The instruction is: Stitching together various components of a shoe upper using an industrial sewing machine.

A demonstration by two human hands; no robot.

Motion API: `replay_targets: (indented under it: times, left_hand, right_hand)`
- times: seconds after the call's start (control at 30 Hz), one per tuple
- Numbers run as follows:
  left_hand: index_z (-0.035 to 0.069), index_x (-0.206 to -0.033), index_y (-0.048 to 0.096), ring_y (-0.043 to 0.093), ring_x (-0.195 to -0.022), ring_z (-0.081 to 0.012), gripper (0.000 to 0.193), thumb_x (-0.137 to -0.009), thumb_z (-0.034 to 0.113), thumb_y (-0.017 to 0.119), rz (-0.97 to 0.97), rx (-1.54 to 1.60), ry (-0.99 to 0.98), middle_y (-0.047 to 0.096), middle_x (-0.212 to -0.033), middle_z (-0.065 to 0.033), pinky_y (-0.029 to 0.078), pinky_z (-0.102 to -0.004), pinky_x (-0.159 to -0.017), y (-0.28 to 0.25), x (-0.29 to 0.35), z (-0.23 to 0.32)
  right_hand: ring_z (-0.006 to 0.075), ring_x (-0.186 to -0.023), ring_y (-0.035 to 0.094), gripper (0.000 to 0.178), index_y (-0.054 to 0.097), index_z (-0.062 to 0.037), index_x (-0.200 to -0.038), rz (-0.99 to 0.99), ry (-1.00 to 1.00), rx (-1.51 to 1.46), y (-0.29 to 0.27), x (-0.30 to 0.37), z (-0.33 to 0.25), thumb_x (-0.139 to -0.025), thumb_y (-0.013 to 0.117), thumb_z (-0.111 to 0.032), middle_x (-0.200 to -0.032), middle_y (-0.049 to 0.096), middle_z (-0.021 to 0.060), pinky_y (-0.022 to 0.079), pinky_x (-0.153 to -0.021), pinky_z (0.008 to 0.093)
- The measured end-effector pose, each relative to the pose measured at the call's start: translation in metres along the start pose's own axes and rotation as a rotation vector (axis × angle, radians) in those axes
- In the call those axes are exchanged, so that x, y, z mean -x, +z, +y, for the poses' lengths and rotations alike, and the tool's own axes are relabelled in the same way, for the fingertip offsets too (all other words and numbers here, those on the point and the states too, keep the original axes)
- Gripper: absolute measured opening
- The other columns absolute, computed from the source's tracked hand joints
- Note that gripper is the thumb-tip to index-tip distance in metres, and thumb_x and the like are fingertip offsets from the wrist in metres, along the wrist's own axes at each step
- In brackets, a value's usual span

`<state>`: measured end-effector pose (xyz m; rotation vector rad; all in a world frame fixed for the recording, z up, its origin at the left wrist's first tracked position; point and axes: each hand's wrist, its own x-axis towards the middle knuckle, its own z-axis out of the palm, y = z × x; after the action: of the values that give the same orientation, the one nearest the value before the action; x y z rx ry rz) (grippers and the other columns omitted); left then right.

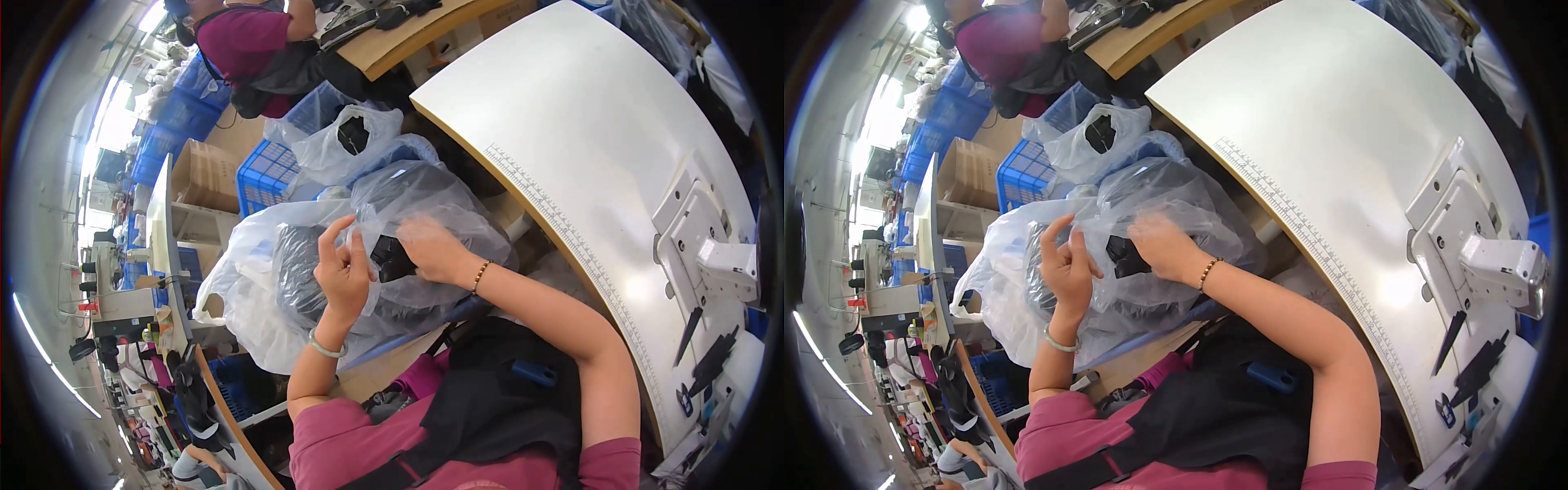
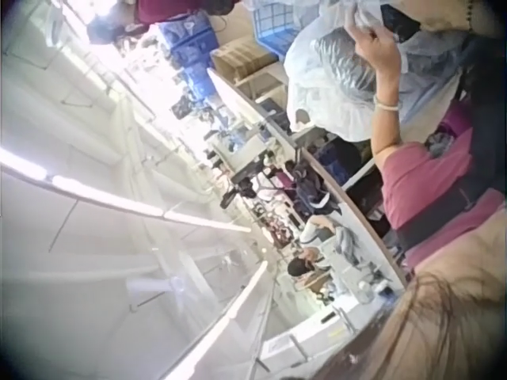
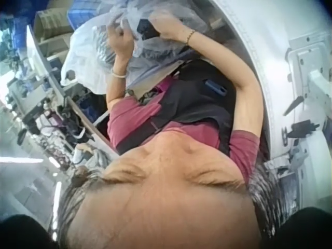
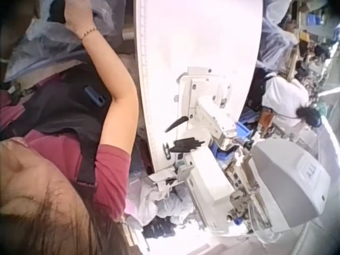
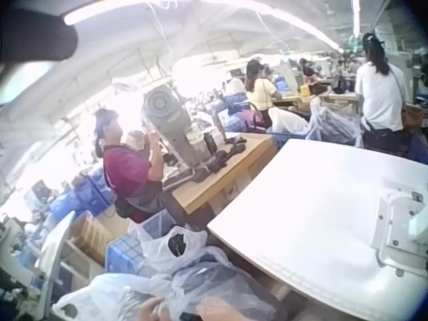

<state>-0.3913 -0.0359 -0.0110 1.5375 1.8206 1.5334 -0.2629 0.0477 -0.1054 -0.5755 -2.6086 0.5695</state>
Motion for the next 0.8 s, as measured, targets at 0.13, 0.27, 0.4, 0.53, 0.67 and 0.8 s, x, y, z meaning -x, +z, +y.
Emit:
replay_targets:
  times: [0.13,0.27,0.4,0.53,0.67,0.8]
  left_hand:
    - [0.006,-0.117,0.049,0.039,-0.038,-0.0046,0.029,-0.089,0.005,0.055,-0.015,-0.317,0.114,0.042,-0.045,-0.0001,0.027,-0.0233,-0.038,0.000,-0.007,0.008]
    - [0.007,-0.119,0.049,0.039,-0.038,-0.0102,0.030,-0.090,0.008,0.054,-0.058,-0.515,0.105,0.041,-0.045,-0.0046,0.029,-0.0272,-0.040,-0.006,-0.009,0.024]
    - [0.008,-0.120,0.048,0.039,-0.038,-0.0138,0.029,-0.091,0.010,0.053,0.036,-0.431,0.010,0.042,-0.046,-0.0073,0.030,-0.0293,-0.042,-0.015,-0.016,0.022]
    - [0.008,-0.118,0.048,0.039,-0.038,-0.0137,0.028,-0.091,0.013,0.053,0.019,-0.252,0.017,0.042,-0.044,-0.0085,0.031,-0.0304,-0.043,-0.018,-0.027,0.013]
    - [0.008,-0.115,0.050,0.035,-0.038,-0.0137,0.024,-0.092,0.014,0.051,-0.010,-0.313,-0.021,0.037,-0.044,-0.0076,0.029,-0.0319,-0.042,-0.018,-0.028,0.013]
    - [0.009,-0.115,0.051,0.036,-0.038,-0.0138,0.023,-0.092,0.012,0.051,0.027,-0.320,0.048,0.037,-0.046,-0.0073,0.031,-0.0310,-0.042,-0.016,-0.028,0.020]
  right_hand:
    - [0.0345,-0.088,0.059,0.040,0.055,0.0023,-0.099,-0.135,0.252,-0.207,-0.022,-0.011,0.007,-0.060,0.063,-0.005,-0.089,0.062,0.0203,0.046,-0.081,0.0410]
    - [0.0385,-0.085,0.058,0.046,0.054,0.0005,-0.097,-0.061,0.215,-0.188,-0.056,-0.016,0.016,-0.057,0.072,-0.014,-0.088,0.061,0.0224,0.047,-0.075,0.0417]
    - [0.0200,-0.087,0.062,0.060,0.057,0.0025,-0.103,-0.162,0.214,-0.683,-0.170,-0.003,-0.026,-0.049,0.076,-0.015,-0.091,0.063,0.0155,0.047,-0.078,0.0325]
    - [0.0153,-0.085,0.059,0.052,0.057,0.0048,-0.100,0.165,0.312,-1.277,-0.246,0.030,-0.050,-0.053,0.074,-0.009,-0.090,0.063,0.0088,0.047,-0.078,0.0277]
    - [0.0219,-0.084,0.065,0.025,0.059,0.0059,-0.101,1.054,-0.013,-1.354,-0.316,0.117,-0.015,-0.087,0.042,-0.004,-0.085,0.066,0.0168,0.050,-0.085,0.0322]
    - [0.0234,-0.091,0.063,0.029,0.056,0.0043,-0.109,0.978,0.327,-0.618,-0.370,0.115,-0.022,-0.082,0.055,-0.006,-0.097,0.063,0.0153,0.047,-0.089,0.0324]
